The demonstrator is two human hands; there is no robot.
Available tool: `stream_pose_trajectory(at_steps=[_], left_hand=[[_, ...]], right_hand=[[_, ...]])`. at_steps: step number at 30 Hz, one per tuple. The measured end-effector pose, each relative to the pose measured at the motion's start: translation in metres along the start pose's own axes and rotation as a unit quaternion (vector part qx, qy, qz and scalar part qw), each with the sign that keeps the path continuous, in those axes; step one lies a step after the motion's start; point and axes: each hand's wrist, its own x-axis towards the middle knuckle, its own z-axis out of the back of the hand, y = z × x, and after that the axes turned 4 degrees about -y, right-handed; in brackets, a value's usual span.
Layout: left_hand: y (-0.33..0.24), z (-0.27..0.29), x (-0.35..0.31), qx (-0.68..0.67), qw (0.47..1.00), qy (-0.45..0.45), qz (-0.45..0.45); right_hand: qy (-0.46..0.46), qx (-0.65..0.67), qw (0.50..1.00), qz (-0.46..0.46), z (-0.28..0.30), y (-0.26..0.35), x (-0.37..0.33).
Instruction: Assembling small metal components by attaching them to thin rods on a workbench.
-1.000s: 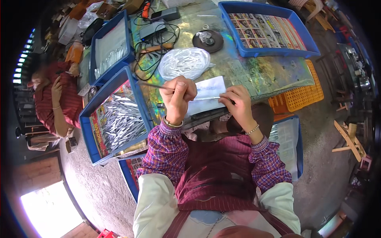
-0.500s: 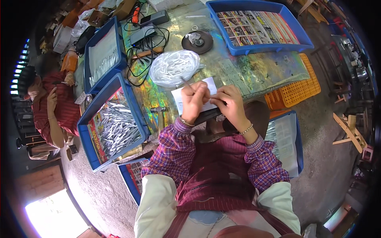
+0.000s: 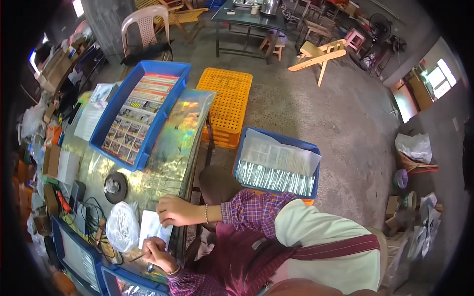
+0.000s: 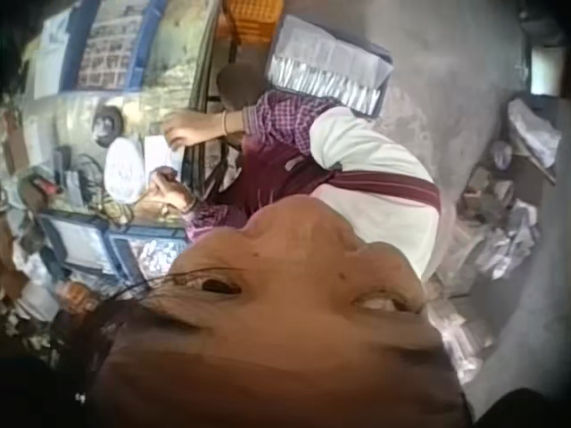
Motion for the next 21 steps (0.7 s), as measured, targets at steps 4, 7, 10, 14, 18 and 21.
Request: stream_pose_trajectory(at_steps=[4, 7, 10, 14, 18, 21], left_hand=[[0.001, -0.009, -0.009, 0.085, 0.996, 0.01, 0.015], [0.007, -0.003, -0.01, 0.102, 0.995, 0.016, 0.007], [0.013, 0.0, -0.007, 0.109, 0.994, 0.011, -0.023], [0.014, 0.002, -0.006, 0.121, 0.992, 0.028, -0.018], [0.01, -0.001, -0.009, 0.122, 0.992, 0.013, -0.011], [0.012, 0.0, -0.01, 0.099, 0.995, 0.008, -0.008]], right_hand=[[-0.02, -0.005, 1.0, -0.003, 0.003, 0.002, -0.001], [-0.004, -0.007, 1.0, -0.008, -0.002, 0.003, 0.001], [-0.013, -0.02, 1.0, -0.017, -0.006, 0.004, 0.004], [-0.033, -0.012, 0.999, -0.033, -0.002, 0.01, 0.011], [-0.098, 0.111, 0.975, -0.164, 0.02, 0.013, 0.025], [-0.158, 0.273, 0.886, -0.34, 0.066, 0.021, 0.024]])
